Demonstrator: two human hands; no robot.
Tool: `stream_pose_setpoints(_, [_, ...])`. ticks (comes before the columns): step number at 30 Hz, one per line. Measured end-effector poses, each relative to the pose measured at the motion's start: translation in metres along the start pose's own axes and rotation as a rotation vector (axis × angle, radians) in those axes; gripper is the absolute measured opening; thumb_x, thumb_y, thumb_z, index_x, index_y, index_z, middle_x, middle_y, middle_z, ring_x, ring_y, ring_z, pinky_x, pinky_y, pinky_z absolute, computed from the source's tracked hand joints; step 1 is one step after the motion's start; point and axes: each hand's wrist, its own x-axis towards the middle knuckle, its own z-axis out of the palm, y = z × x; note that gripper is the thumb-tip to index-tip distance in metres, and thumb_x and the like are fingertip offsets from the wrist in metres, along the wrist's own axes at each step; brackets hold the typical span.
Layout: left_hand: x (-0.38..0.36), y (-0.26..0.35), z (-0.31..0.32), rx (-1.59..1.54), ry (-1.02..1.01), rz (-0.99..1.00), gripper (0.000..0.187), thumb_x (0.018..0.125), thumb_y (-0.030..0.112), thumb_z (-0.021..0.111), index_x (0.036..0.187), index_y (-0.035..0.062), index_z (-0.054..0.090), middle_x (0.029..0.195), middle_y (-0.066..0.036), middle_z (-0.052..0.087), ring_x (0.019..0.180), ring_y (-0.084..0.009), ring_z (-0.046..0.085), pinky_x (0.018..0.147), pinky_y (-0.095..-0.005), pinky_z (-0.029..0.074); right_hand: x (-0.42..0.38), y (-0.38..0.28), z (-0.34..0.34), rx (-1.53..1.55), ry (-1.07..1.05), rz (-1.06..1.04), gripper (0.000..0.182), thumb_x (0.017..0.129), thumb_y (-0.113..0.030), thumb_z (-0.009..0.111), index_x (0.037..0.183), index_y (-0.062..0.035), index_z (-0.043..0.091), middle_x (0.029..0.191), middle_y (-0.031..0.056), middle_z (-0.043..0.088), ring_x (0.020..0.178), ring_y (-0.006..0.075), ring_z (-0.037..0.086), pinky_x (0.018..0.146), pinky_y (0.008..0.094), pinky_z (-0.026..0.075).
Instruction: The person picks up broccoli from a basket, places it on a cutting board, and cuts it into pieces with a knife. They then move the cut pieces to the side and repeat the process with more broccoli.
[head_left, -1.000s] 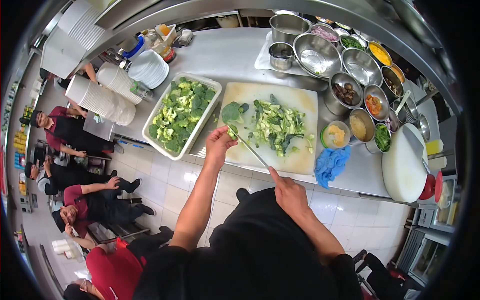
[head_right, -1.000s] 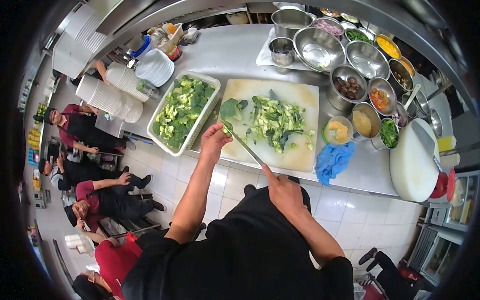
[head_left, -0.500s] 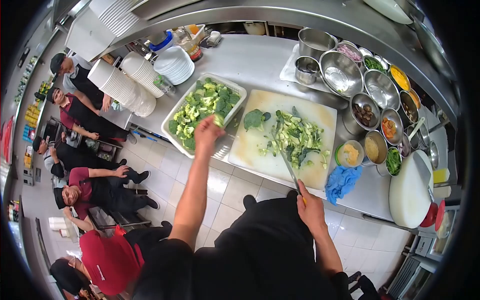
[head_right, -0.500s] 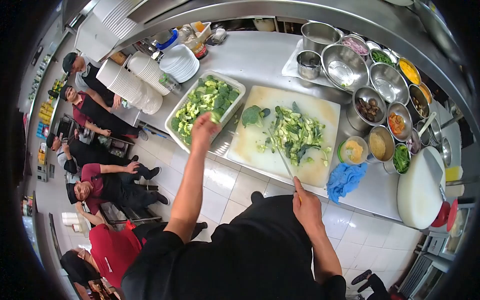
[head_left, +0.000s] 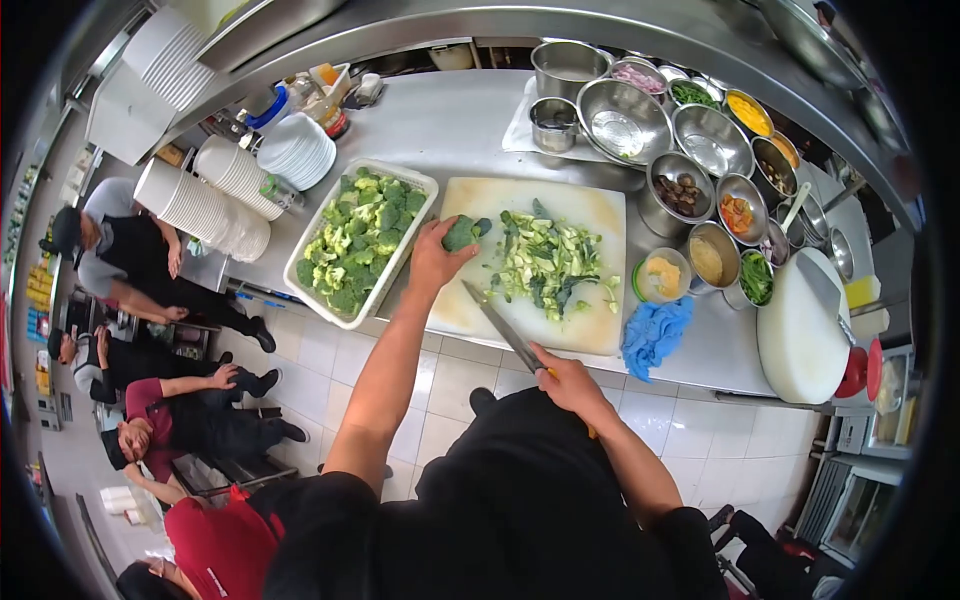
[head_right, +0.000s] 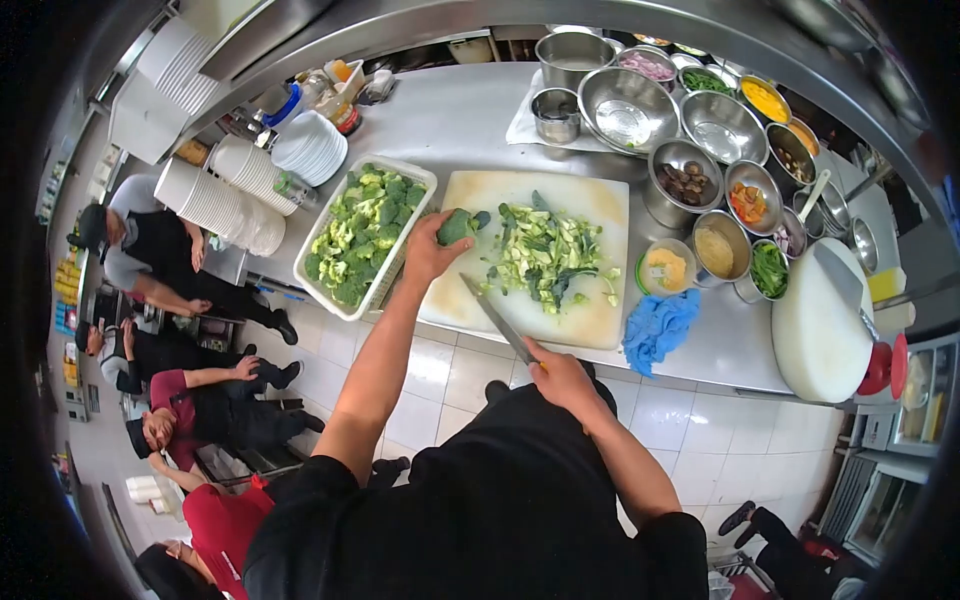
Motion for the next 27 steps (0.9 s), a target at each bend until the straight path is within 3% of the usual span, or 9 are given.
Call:
stream_pose_setpoints(2, [0.0,-0.002,0.001,0.007,-0.073,-0.182,0.054,0.072,0.02,0.082,0.12,0.003,0.065,0.118,-0.02,0.064,0.105,-0.0358,0.063,0.091,-0.0377,0.052,-0.004,-0.007,-0.01,-0.076,0.008,0.175,0.056,0.091,-0.017,0.057,0.145,-0.0221,0.046,0.078,0.0254,0.066,0.074,0.0441,0.065,0.07,0.0479,0.052])
stream_pose_setpoints(3, [-0.001,-0.003,-0.001,-0.073,-0.086,-0.281,0.055,0.073,0.013,0.079,0.124,0.0034,0.062,0.123,-0.02,0.062,0.112,-0.0317,0.062,0.096,-0.0355,0.049,-0.008,-0.007,-0.012,-0.071,0.01,0.183,0.056,0.091,-0.017,0.057,0.145,-0.0221,0.046,0.078,0.0254,0.066,0.074,0.0441,0.065,0.07,0.0479,0.052])
stream_pose_setpoints(5, [-0.018,-0.042,0.008,-0.241,-0.079,-0.234,0.055,0.073,0.009,0.077,0.125,0.0032,0.061,0.126,-0.019,0.061,0.113,-0.0293,0.061,0.097,-0.035,0.048,-0.015,-0.007,-0.017,-0.179,0.091,0.142,0.055,0.093,-0.016,0.055,0.147,-0.0203,0.044,0.069,0.0235,0.062,0.065,0.0388,0.064,0.068,0.044,0.051])
stream_pose_setpoints(7, [-0.03,-0.047,0.01,-0.534,-0.039,-0.171,0.053,0.073,-0.004,0.069,0.124,0.0021,0.056,0.131,-0.018,0.056,0.116,-0.0234,0.058,0.099,-0.0345,0.046,-0.019,-0.017,-0.023,-0.149,0.105,0.13,0.055,0.092,-0.016,0.055,0.146,-0.0213,0.045,0.07,0.0249,0.062,0.068,0.042,0.064,0.068,0.048,0.051])
stream_pose_setpoints(11, [-0.043,-0.055,0.013,-0.544,0.007,-0.117,0.056,0.072,-0.006,0.067,0.126,0.0012,0.052,0.134,-0.019,0.053,0.118,-0.0236,0.056,0.101,-0.0351,0.045,-0.013,-0.026,-0.018,-0.136,0.099,0.1,0.055,0.091,-0.015,0.055,0.145,-0.0207,0.046,0.07,0.0263,0.063,0.071,0.0444,0.064,0.068,0.0524,0.05])
stream_pose_setpoints(13, [-0.046,-0.053,0.009,-0.454,-0.068,-0.157,0.064,0.075,-0.012,0.062,0.134,0.0038,0.042,0.135,-0.019,0.051,0.126,-0.0231,0.05,0.106,-0.0348,0.041,-0.005,-0.03,-0.016,-0.168,0.085,0.101,0.056,0.091,-0.014,0.055,0.145,-0.0196,0.045,0.071,0.0256,0.063,0.071,0.0443,0.064,0.069,0.0524,0.051])
stream_pose_setpoints(17, [-0.041,-0.024,-0.004,-0.343,-0.08,-0.19,0.055,0.076,-0.007,0.063,0.128,0.0021,0.05,0.133,-0.019,0.052,0.123,-0.0263,0.053,0.104,-0.036,0.042,0.01,-0.018,0.0,-0.202,0.179,-0.066,0.058,0.092,-0.014,0.056,0.148,-0.0162,0.042,0.071,0.025,0.063,0.069,0.0442,0.062,0.068,0.0511,0.05])
stream_pose_setpoints(19, [-0.034,0.0,-0.013,0.119,0.007,0.046,0.044,0.072,0.002,0.067,0.115,0.0012,0.062,0.118,-0.019,0.059,0.106,-0.0371,0.06,0.095,-0.0378,0.049,0.014,-0.028,-0.002,-0.28,0.123,-0.026,0.058,0.091,-0.013,0.055,0.148,-0.0153,0.042,0.071,0.0244,0.063,0.069,0.0434,0.063,0.068,0.0512,0.051])
stream_pose_setpoints(27, [-0.001,0.002,-0.018,0.183,-0.275,0.044,0.041,0.075,0.001,0.064,0.115,0.0083,0.069,0.105,-0.019,0.063,0.096,-0.0372,0.062,0.086,-0.0431,0.052,0.017,-0.049,0.011,-0.558,0.01,0.053,0.067,0.084,-0.006,0.053,0.15,-0.0103,0.039,0.071,0.02,0.064,0.067,0.0388,0.066,0.065,0.0512,0.054])
